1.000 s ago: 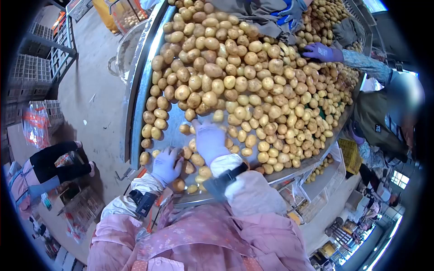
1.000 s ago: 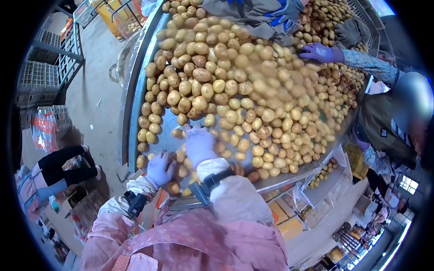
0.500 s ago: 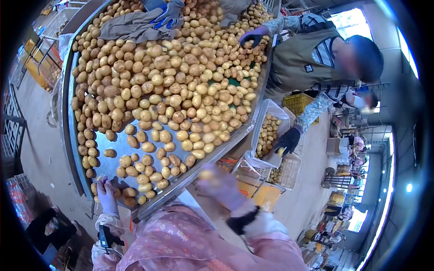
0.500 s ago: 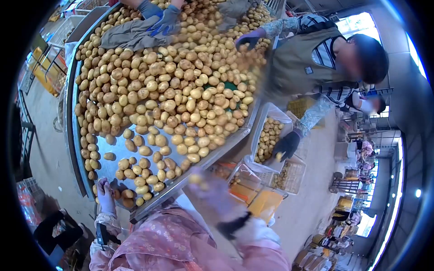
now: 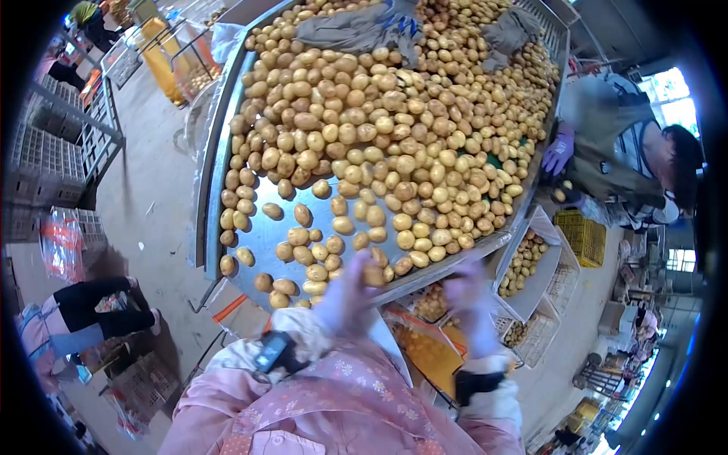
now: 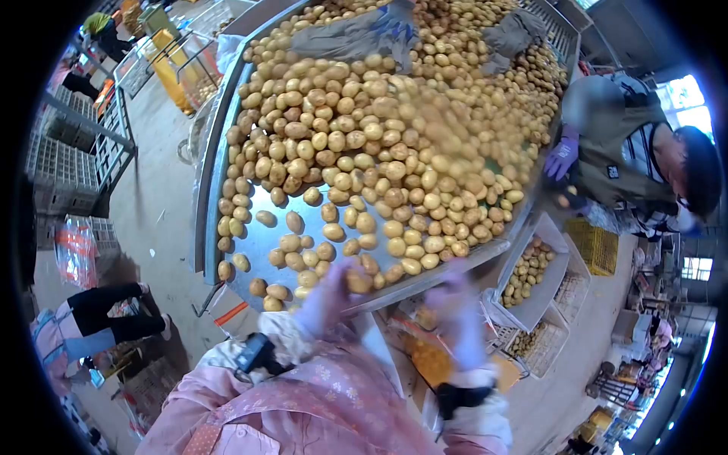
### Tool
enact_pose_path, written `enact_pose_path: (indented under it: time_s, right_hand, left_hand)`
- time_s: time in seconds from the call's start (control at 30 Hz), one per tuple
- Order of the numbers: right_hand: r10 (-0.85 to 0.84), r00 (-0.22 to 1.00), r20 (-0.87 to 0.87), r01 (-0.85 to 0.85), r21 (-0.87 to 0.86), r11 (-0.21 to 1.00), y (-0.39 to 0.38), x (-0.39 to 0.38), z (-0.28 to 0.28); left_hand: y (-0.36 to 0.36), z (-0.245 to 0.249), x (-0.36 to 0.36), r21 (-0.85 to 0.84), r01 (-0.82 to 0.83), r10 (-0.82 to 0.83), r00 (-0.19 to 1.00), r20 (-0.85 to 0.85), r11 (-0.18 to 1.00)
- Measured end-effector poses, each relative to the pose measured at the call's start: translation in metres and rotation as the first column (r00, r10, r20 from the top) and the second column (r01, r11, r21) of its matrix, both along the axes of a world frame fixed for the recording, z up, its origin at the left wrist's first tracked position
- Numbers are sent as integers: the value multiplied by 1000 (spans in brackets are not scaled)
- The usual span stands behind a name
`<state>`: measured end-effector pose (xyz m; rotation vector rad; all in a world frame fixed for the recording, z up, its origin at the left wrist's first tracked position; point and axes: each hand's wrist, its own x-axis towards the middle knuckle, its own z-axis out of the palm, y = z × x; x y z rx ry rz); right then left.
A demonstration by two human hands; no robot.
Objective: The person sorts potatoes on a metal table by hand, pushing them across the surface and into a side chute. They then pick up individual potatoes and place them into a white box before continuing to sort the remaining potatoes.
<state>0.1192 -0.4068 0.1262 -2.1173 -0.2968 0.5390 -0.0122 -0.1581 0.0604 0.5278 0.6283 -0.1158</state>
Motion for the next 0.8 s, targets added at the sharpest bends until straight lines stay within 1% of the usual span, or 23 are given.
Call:
enact_pose_path:
  time_s: [0.03, 0.07, 0.1, 0.13, 0.17, 0.2, 0.23, 0.27, 0.3, 0.33, 0.37, 0.4, 0.43, 0.47, 0.53, 0.57, 0.6, 0.63, 0.7, 0.73, 0.77, 0.8]
  right_hand:
    - [209, 972, 106, -205, -48, 978, 40, -24, -16]
    - [285, 922, 262, -271, -88, 958, 66, -34, -32]
    - [353, 842, 408, -327, -135, 935, 85, -34, -47]
    - [227, 959, 171, -223, -42, 974, 95, -26, -51]
    - [103, 991, -89, -102, 16, 995, 104, -14, -54]
    - [-20, 937, -348, 34, 35, 999, 115, -5, -58]
    - [42, 984, -172, -40, 16, 999, 127, 1, -65]
    - [107, 994, 13, -107, -15, 994, 139, 9, -75]
    - [175, 964, 198, -167, -55, 984, 150, 17, -81]
    - [224, 969, 103, -218, -70, 973, 171, 12, -75]
    - [386, 885, 260, -360, -142, 922, 189, 5, -91]
    - [532, 753, 387, -477, -235, 847, 205, -6, -107]
    - [653, 685, 322, -548, -362, 754, 230, -15, -99]
    - [760, 601, 246, -611, -472, 636, 258, -20, -92]
    - [789, 590, 171, -576, -595, 560, 288, -34, -122]
    - [793, 594, 134, -550, -652, 522, 301, -39, -129]
    - [798, 596, 92, -563, -661, 496, 310, -41, -132]
    - [784, 611, 105, -584, -608, 537, 310, -42, -142]
    - [752, 645, 136, -604, -512, 611, 302, -34, -169]
    - [637, 742, 208, -565, -316, 762, 293, -29, -161]
    - [499, 831, 247, -490, -102, 866, 279, -23, -143]
    - [347, 903, 253, -384, 115, 916, 261, -17, -128]
  left_hand:
    - [-22, 11, 15, -138, 31, -28, 999, 23, 990]
    - [-30, 23, 17, 238, 100, -125, 988, 95, 966]
    - [-27, 25, 12, 477, 140, -219, 969, 115, 868]
    - [-24, 26, 6, 690, 145, -293, 951, 101, 709]
    - [-12, 21, -4, 783, 151, -331, 941, 74, 604]
    - [3, 14, -17, 861, 156, -369, 928, 40, 484]
    - [22, 1, -36, 974, 189, -507, 856, -102, 123]
    - [45, -22, -60, 954, 155, -577, 767, -279, -255]
    - [57, -70, -98, 951, 77, -635, 728, -260, -301]
    - [80, -58, -111, 960, 28, -667, 714, -214, -278]
    - [96, -59, -125, 973, 53, -663, 724, -192, -224]
    - [106, -60, -141, 983, 83, -660, 732, -171, -163]
    - [109, -57, -154, 988, 120, -648, 746, -154, -97]
    - [114, -50, -159, 983, 149, -578, 795, -186, -112]
    - [137, -35, -157, 966, 205, -438, 862, -255, -158]
    - [149, -36, -155, 971, 217, -306, 921, -239, -104]
    - [157, -38, -153, 975, 219, -162, 961, -224, -45]
    - [166, -43, -147, 980, 201, -15, 979, -201, 9]
    - [194, -55, -138, 982, 191, 220, 958, -187, 2]
    - [207, -54, -128, 983, 173, 259, 954, -153, -56]
    - [222, -52, -118, 982, 154, 295, 948, -116, -112]
    - [237, -56, -114, 987, 154, 315, 940, -130, -52]
